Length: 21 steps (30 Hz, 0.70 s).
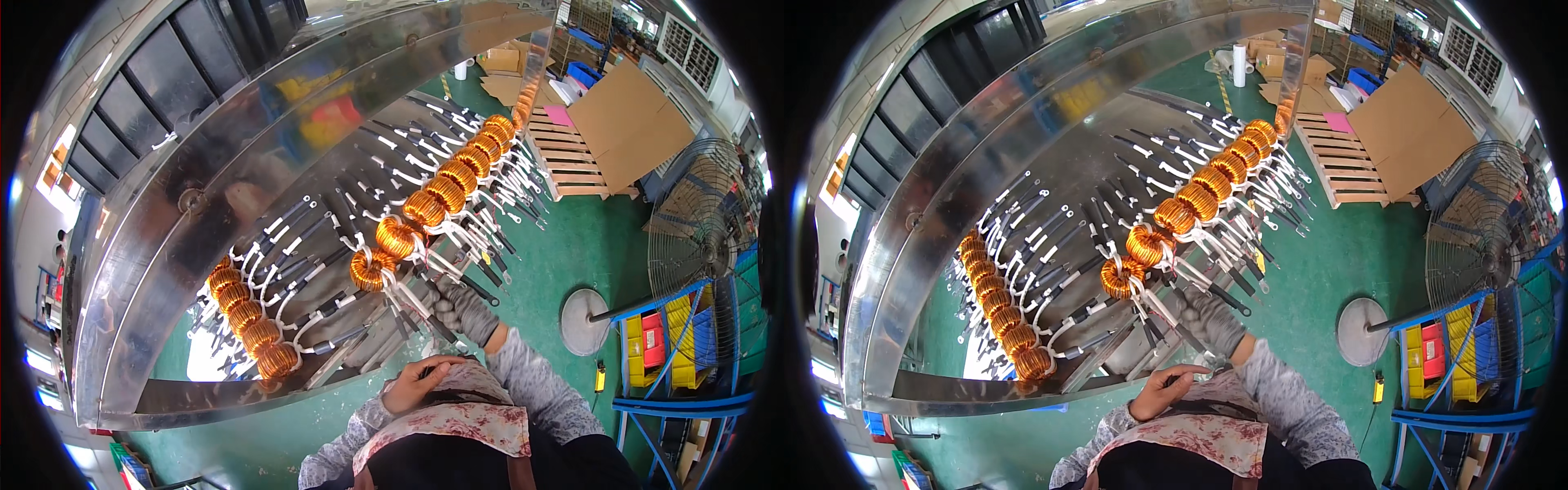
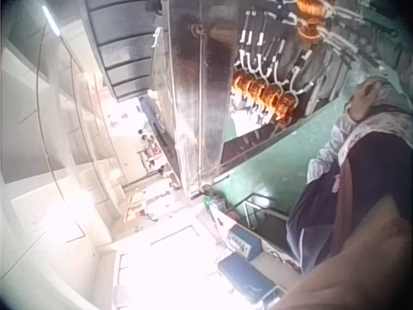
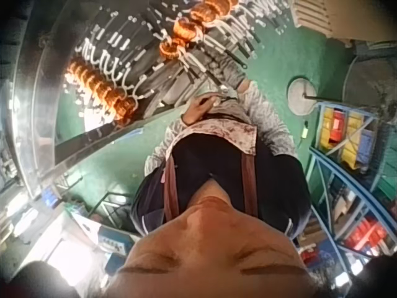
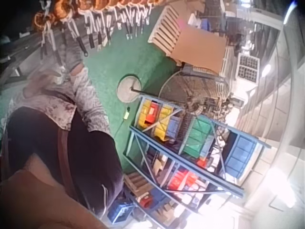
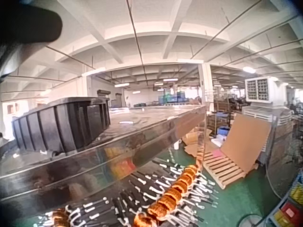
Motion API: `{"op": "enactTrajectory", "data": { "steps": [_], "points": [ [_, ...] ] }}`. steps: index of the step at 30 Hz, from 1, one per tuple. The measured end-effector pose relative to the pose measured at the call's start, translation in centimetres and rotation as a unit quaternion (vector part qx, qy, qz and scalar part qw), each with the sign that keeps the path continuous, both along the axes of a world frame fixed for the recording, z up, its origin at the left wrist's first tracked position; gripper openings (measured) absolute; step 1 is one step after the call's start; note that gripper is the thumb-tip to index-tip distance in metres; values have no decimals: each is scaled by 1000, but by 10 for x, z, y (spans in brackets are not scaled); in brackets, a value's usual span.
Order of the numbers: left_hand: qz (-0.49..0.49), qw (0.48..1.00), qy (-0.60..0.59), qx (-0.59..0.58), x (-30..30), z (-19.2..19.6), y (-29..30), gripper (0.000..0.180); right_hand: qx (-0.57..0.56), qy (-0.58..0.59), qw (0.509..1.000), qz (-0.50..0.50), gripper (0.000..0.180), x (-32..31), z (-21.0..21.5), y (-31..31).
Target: The person uses a handheld flashlight to inspect a row of copper-wound electrical components mounted on a metal rack. They systematically move the light along the components, checking the coils and connections, and occasionally touch or adjust the parts with gloved hands.
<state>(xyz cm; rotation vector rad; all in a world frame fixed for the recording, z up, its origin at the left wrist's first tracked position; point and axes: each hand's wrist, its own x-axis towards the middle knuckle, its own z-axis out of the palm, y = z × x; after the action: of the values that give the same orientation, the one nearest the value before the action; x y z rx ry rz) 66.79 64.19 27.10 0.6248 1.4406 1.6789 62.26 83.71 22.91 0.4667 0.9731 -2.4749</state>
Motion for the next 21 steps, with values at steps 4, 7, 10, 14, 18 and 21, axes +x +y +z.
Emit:
{"op": "enactTrajectory", "data": {
  "steps": [4,7,10,14,18,21],
  "points": [
    [26,997,-75,4,2,-3,-2,28,-82,-29,996,25,32,-6,3,2],
    [30,988,-153,2,2,-10,-8,24,-53,-60,997,2,29,-4,16,4],
    [23,983,-181,4,2,-7,-3,22,-122,-30,992,-26,28,-3,-5,4],
    [43,982,-185,10,0,-7,4,21,-155,-47,983,-90,29,-2,-1,0],
    [52,980,-189,28,-1,4,15,18,-31,35,999,-5,35,13,15,7],
    [45,976,-208,36,-2,3,20,13,138,143,980,30,37,44,50,14]
  ]
}}
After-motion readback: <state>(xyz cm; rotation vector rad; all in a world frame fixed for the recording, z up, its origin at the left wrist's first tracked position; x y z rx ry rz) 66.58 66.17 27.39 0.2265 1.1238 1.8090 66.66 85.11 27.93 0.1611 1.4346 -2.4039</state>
